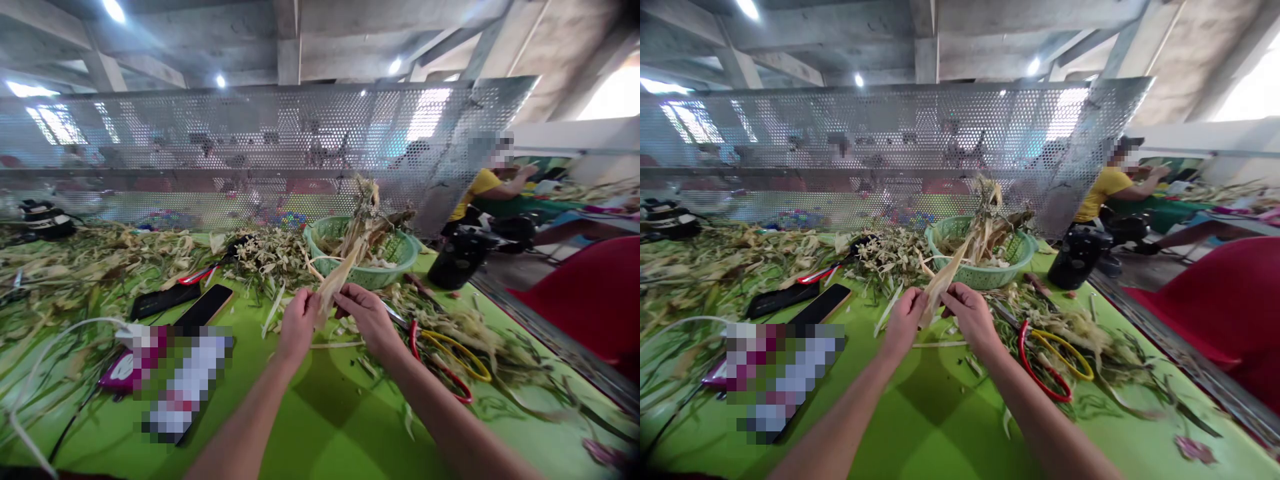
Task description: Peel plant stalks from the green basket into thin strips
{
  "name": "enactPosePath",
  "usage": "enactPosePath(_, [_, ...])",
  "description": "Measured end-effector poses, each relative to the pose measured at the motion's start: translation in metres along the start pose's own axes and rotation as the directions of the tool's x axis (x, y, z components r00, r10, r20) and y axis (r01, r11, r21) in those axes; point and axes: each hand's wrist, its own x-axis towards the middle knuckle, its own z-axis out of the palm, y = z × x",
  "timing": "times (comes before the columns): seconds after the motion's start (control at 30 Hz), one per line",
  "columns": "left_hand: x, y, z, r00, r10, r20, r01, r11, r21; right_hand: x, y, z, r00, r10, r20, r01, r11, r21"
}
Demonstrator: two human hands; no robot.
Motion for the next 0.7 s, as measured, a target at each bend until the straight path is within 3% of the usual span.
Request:
enactPosePath(0.23, [-0.001, 0.001, 0.004, 0.986, 0.085, 0.142, -0.085, 0.996, -0.005, 0.001, 0.002, -0.001, 0.994, -0.005, -0.112, 0.015, 0.996, 0.090])
enactPosePath(0.4, [-0.002, -0.004, 0.005, 0.958, 0.094, 0.270, -0.089, 0.996, -0.028, 0.010, 0.004, -0.018, 0.957, -0.031, -0.287, 0.072, 0.989, 0.133])
enactPosePath(0.5, [-0.002, -0.007, 0.005, 0.954, 0.079, 0.290, -0.088, 0.996, 0.019, 0.015, 0.005, -0.027, 0.936, -0.055, -0.347, 0.103, 0.987, 0.121])
enactPosePath(0.6, [-0.001, -0.007, 0.005, 0.963, 0.049, 0.266, -0.072, 0.994, 0.079, 0.014, 0.004, -0.026, 0.950, -0.074, -0.305, 0.094, 0.994, 0.051])
enactPosePath(0.7, [-0.001, -0.005, 0.005, 0.974, 0.032, 0.223, -0.044, 0.998, 0.051, 0.007, 0.002, -0.013, 0.988, -0.042, -0.149, 0.041, 0.999, -0.006])
